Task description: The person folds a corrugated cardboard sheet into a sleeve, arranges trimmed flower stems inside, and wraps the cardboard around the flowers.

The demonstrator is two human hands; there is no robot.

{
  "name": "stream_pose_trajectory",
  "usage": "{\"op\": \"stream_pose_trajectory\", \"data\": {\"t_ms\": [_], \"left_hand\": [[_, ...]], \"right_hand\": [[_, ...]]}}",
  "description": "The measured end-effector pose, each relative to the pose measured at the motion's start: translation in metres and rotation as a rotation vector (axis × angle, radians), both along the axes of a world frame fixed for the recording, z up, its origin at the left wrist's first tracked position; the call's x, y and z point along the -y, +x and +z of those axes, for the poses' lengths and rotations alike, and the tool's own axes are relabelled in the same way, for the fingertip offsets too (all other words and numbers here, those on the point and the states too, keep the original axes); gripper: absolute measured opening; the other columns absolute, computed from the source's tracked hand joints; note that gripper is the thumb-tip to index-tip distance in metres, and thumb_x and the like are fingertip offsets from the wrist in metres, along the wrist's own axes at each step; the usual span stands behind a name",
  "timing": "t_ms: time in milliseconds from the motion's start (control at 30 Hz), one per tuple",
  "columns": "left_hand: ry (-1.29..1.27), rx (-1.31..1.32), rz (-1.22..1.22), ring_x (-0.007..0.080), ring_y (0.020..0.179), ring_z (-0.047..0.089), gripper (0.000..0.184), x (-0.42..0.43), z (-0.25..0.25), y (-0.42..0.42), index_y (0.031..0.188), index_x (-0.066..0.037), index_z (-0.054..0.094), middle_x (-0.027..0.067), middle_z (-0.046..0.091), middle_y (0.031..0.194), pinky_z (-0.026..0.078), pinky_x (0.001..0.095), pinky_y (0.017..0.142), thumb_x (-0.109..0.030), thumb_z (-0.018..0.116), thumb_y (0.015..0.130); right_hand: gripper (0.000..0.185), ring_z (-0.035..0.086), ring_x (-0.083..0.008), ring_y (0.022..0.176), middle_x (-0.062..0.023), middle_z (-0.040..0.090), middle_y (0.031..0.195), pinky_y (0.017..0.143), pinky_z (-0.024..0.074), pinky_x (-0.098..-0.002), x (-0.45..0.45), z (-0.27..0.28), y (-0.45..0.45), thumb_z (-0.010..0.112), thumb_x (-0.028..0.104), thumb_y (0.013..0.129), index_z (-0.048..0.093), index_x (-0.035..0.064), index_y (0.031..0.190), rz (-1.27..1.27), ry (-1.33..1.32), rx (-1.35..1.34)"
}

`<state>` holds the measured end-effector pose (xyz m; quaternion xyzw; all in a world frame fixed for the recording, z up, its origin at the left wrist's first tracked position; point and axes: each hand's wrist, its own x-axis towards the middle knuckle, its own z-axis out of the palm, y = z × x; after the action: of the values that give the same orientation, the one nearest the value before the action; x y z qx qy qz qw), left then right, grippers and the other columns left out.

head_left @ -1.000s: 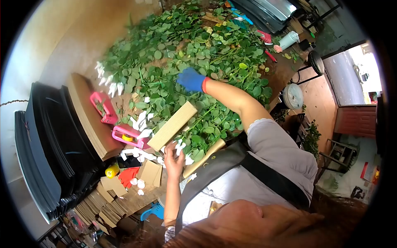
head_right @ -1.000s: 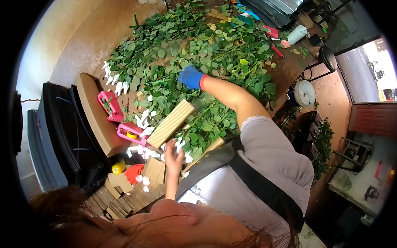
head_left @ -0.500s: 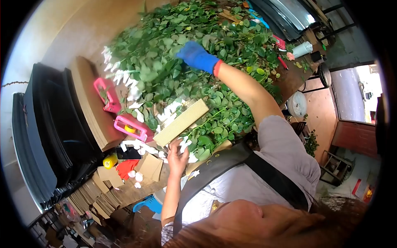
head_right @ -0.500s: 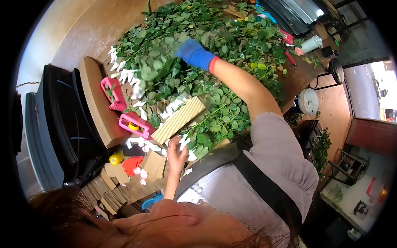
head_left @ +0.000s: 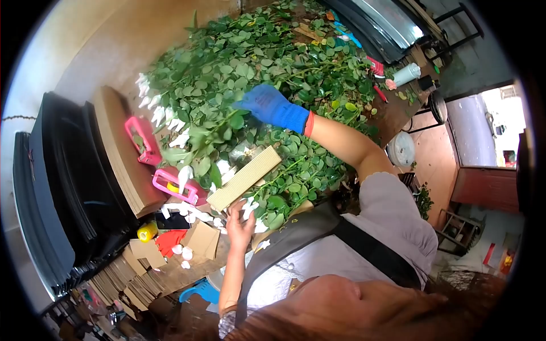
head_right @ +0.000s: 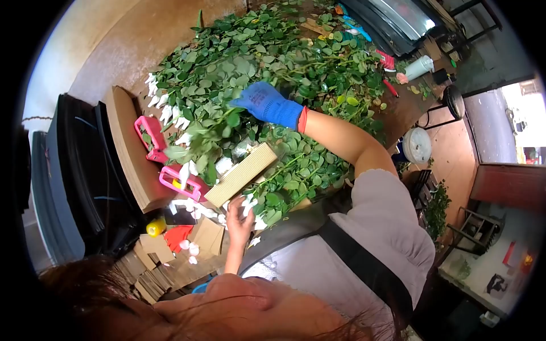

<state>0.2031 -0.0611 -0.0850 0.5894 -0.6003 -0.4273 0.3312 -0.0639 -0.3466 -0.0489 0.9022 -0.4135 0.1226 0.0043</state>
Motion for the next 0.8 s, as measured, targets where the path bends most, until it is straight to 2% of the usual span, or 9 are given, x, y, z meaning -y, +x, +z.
{"op": "stream_pose_trajectory", "data": {"t_ms": [167,200,333,433,467,533,600,767,800], "left_hand": [[0.018,-0.008,0.009,0.0222,0.100,0.066,0.044,-0.003,0.003,0.002,0.125,-0.008,0.060,0.0105,0.063,0.121,0.058,0.0327,0.083,-0.005,0.076,0.084],[0.045,-0.033,-0.009,0.0177,0.103,0.060,0.044,-0.005,-0.002,0.003,0.126,-0.007,0.059,0.0097,0.056,0.133,0.056,0.0285,0.082,-0.003,0.072,0.085],[0.047,0.007,-0.005,0.0154,0.095,0.059,0.041,-0.007,-0.015,0.005,0.124,-0.005,0.059,0.0081,0.056,0.124,0.060,0.0270,0.072,-0.001,0.072,0.086],[0.097,0.010,0.042,0.0230,0.093,0.067,0.042,-0.007,-0.011,0.003,0.123,-0.008,0.060,0.0102,0.065,0.116,0.057,0.0333,0.079,-0.008,0.076,0.084],[0.099,0.018,0.047,0.0225,0.093,0.067,0.042,-0.008,-0.010,0.003,0.123,-0.008,0.060,0.0099,0.065,0.114,0.058,0.0331,0.077,-0.008,0.077,0.084],[0.095,-0.020,0.052,0.0229,0.093,0.067,0.041,-0.007,-0.006,0.002,0.122,-0.008,0.061,0.0100,0.065,0.114,0.058,0.0331,0.076,-0.008,0.077,0.084],[0.090,0.003,0.056,0.0232,0.095,0.067,0.041,-0.008,-0.007,0.002,0.121,-0.008,0.061,0.0113,0.065,0.115,0.057,0.0331,0.078,-0.008,0.077,0.084],[0.002,0.029,0.042,0.0333,0.101,0.066,0.041,-0.005,-0.005,0.001,0.120,-0.009,0.062,0.0152,0.065,0.117,0.055,0.0377,0.085,-0.009,0.078,0.082],[-0.004,0.028,0.042,0.0332,0.100,0.067,0.041,-0.003,-0.002,0.001,0.120,-0.009,0.062,0.0152,0.065,0.117,0.055,0.0377,0.084,-0.010,0.078,0.082]], "right_hand": [[0.037,0.069,-0.0303,0.091,-0.0084,0.070,0.099,0.074,0.0535,-0.0468,0.010,-0.058,-0.018,0.062,0.023,0.087,0.066,0.0247,0.124,-0.033,0.282,-0.351],[0.038,0.069,-0.0313,0.096,-0.0103,0.070,0.106,0.076,0.0530,-0.0489,0.017,-0.023,0.003,0.061,0.031,0.089,0.065,0.0203,0.125,-0.209,0.472,-0.345],[0.038,0.066,-0.0319,0.103,-0.0127,0.068,0.110,0.090,0.0493,-0.0478,0.059,0.001,0.025,0.058,0.036,0.091,0.061,0.0157,0.124,-0.358,0.223,-0.068],[0.038,0.065,-0.0353,0.103,-0.0135,0.068,0.110,0.086,0.0472,-0.0546,0.108,-0.076,0.016,0.057,0.035,0.092,0.061,0.0137,0.123,-0.309,-0.099,0.060],[0.031,0.063,-0.0372,0.107,-0.0122,0.069,0.112,0.086,0.0455,-0.0587,0.114,-0.097,0.018,0.056,0.031,0.091,0.065,0.0136,0.114,-0.379,-0.022,0.033],[0.025,0.067,-0.0362,0.100,-0.0128,0.070,0.107,0.082,0.0490,-0.0552,0.104,-0.093,0.022,0.057,0.026,0.088,0.070,0.0136,0.105,-0.221,0.194,-0.227],[0.022,0.071,-0.0345,0.080,-0.0123,0.073,0.092,0.070,0.0535,-0.0500,0.085,-0.084,0.022,0.057,0.019,0.082,0.074,0.0165,0.097,-0.027,0.326,-0.395],[0.036,0.070,-0.0323,0.098,-0.0147,0.070,0.110,0.079,0.0538,-0.0477,0.076,0.000,0.009,0.059,0.025,0.084,0.066,0.0131,0.117,0.241,0.572,-0.574],[0.037,0.070,-0.0331,0.095,-0.0146,0.070,0.107,0.077,0.0543,-0.0486,0.092,0.017,0.023,0.058,0.025,0.089,0.064,0.0185,0.125,0.034,0.475,-0.691]]}}
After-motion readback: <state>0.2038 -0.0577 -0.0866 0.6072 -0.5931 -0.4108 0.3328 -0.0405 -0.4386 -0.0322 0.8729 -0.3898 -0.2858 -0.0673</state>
